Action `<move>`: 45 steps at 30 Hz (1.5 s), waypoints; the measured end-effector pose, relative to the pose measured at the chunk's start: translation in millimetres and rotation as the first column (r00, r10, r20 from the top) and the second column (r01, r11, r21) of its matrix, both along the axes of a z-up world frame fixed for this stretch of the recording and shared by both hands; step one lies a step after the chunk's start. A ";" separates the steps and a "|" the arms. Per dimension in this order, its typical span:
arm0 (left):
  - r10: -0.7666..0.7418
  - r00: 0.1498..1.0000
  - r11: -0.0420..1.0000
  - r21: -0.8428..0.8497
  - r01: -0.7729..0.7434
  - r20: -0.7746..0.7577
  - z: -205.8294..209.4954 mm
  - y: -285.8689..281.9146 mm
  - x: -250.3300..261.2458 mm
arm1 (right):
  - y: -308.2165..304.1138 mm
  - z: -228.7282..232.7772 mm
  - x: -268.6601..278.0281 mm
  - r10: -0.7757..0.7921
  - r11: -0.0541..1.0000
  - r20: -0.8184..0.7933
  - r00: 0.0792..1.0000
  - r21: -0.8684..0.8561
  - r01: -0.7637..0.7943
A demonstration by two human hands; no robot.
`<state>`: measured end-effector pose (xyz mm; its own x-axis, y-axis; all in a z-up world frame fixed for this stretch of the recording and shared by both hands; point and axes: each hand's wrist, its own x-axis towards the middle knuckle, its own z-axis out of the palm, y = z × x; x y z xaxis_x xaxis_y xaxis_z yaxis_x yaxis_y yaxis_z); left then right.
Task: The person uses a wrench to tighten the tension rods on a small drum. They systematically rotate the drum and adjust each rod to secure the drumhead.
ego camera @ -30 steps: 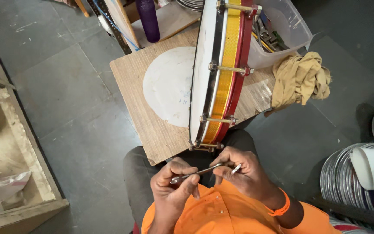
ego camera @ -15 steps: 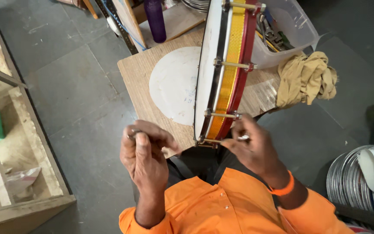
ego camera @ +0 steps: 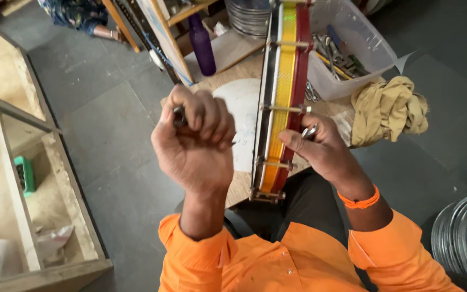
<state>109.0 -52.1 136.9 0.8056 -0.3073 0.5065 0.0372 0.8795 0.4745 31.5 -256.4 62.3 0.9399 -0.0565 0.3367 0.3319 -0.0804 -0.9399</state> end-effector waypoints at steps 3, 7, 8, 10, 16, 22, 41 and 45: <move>-0.053 0.993 0.999 0.017 0.052 0.101 14.7 -22.2 13.5 | -1.0 -4.5 -0.4 0.033 0.999 -0.054 0.998 -0.011 -0.034; -0.063 0.979 0.995 0.083 0.048 0.193 20.0 -33.8 22.2 | 0.4 -12.0 -3.0 -0.016 1.000 -0.123 0.992 0.015 0.018; -0.058 0.975 0.994 0.101 0.038 0.213 20.6 -35.5 23.6 | 0.5 -11.5 -2.2 -0.062 0.998 -0.129 0.990 -0.031 0.059; -0.041 0.971 0.991 0.135 0.009 0.235 21.6 -35.0 23.3 | 3.4 -8.7 -2.6 0.047 0.997 -0.076 0.996 0.063 -0.042; -0.053 0.972 0.981 0.192 0.009 0.228 21.3 -28.2 19.2 | 10.3 2.8 -1.8 0.122 0.979 -0.165 0.979 0.182 -0.091; -0.056 0.963 0.968 0.251 -0.013 0.264 21.0 -32.5 23.4 | 14.8 11.4 0.0 0.123 0.982 -0.092 0.988 0.154 -0.108; -0.101 0.955 0.947 0.323 0.005 0.281 -1.1 -53.4 32.6 | -0.3 25.9 -15.8 0.119 0.992 -0.096 0.988 -0.029 -0.123; -0.051 0.922 0.931 0.351 -0.096 0.385 -5.2 -53.6 34.2 | -35.4 7.9 -28.6 -0.049 0.948 -0.276 0.960 -0.316 -0.043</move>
<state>143.2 -105.8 131.7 0.5814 -0.5096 0.6342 -0.2282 0.6461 0.7284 3.0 -291.8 70.2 0.9979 0.0070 0.0639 0.0616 -0.3887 -0.9193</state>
